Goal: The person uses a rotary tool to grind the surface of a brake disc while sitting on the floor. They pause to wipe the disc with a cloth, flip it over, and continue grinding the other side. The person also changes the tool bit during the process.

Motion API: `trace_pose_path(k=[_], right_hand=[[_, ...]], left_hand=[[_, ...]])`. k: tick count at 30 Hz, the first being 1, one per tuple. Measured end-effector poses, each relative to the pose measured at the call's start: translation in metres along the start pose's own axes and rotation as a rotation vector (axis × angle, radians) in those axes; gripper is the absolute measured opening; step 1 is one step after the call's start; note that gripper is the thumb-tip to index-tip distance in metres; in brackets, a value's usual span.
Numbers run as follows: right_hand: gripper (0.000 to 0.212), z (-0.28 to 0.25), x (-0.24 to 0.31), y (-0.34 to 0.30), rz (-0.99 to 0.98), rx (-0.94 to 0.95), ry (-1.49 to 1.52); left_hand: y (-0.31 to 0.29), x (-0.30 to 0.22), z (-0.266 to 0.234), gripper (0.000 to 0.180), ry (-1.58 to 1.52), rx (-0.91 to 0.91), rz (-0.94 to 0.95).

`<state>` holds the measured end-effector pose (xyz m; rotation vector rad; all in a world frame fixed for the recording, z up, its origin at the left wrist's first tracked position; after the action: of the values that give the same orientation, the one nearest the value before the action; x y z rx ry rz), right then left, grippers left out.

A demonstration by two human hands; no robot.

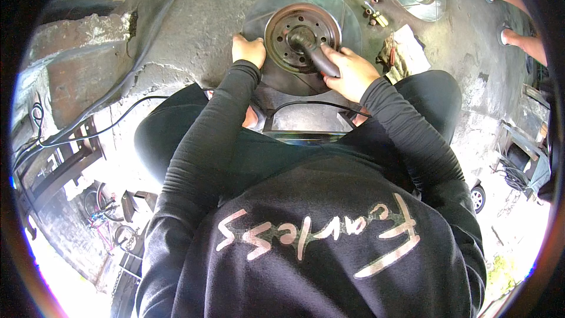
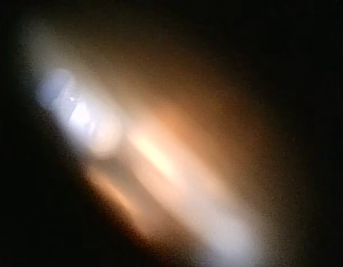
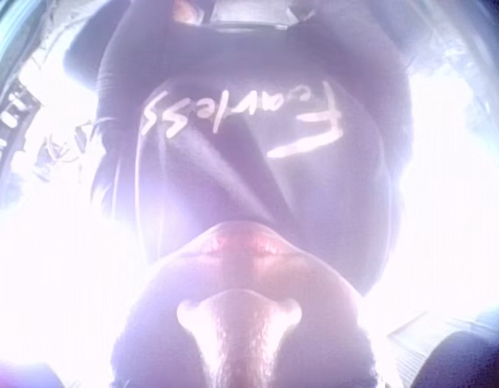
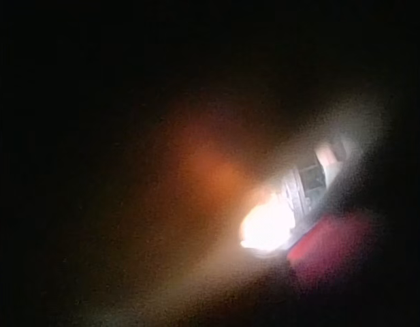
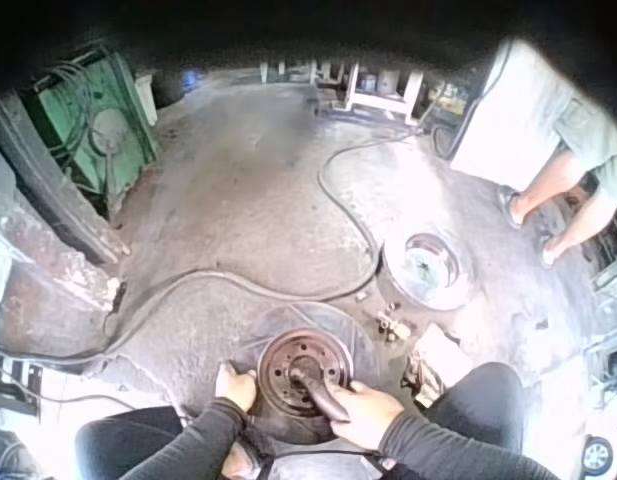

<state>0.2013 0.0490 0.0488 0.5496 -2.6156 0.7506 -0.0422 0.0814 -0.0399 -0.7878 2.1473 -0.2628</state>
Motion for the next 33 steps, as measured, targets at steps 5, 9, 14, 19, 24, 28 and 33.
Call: trace_pose_path(k=[5, 9, 14, 19, 24, 28, 33], right_hand=[[0.068, -0.024, -0.005, 0.006, 0.017, -0.061, 0.017], [0.069, -0.020, -0.005, 0.002, 0.046, -0.061, 0.044], [0.069, -0.012, 0.000, 0.002, -0.048, -0.044, 0.019], [0.069, -0.022, -0.005, 0.006, 0.019, -0.085, 0.008], [0.071, -0.017, 0.001, 0.001, -0.029, -0.113, -0.020], [0.071, -0.015, -0.004, 0.003, 0.072, 0.041, 0.054], [0.069, -0.022, -0.009, -0.001, 0.044, -0.127, -0.004]], left_hand=[[0.009, -0.020, 0.000, 0.049, -0.064, -0.007, 0.043], [0.003, -0.017, -0.001, 0.050, 0.011, -0.022, 0.038], [0.002, -0.018, -0.003, 0.051, -0.005, -0.022, 0.048], [0.002, -0.016, -0.004, 0.051, -0.015, -0.023, 0.029], [0.003, -0.014, -0.001, 0.050, -0.003, -0.018, 0.037], [0.003, -0.015, -0.002, 0.048, 0.022, -0.013, 0.036], [0.003, -0.013, -0.002, 0.048, 0.019, -0.012, 0.019]])
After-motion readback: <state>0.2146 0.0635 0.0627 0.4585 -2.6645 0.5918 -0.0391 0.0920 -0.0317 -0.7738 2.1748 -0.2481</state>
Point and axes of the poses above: each hand's wrist, its own y-axis towards the middle knuckle, its own z-axis out of the palm, x = y × z, the point moved 10 cm from there along y, towards the middle knuckle, and after that the axes turned 3 degrees about -z, right-handed, at the moved point
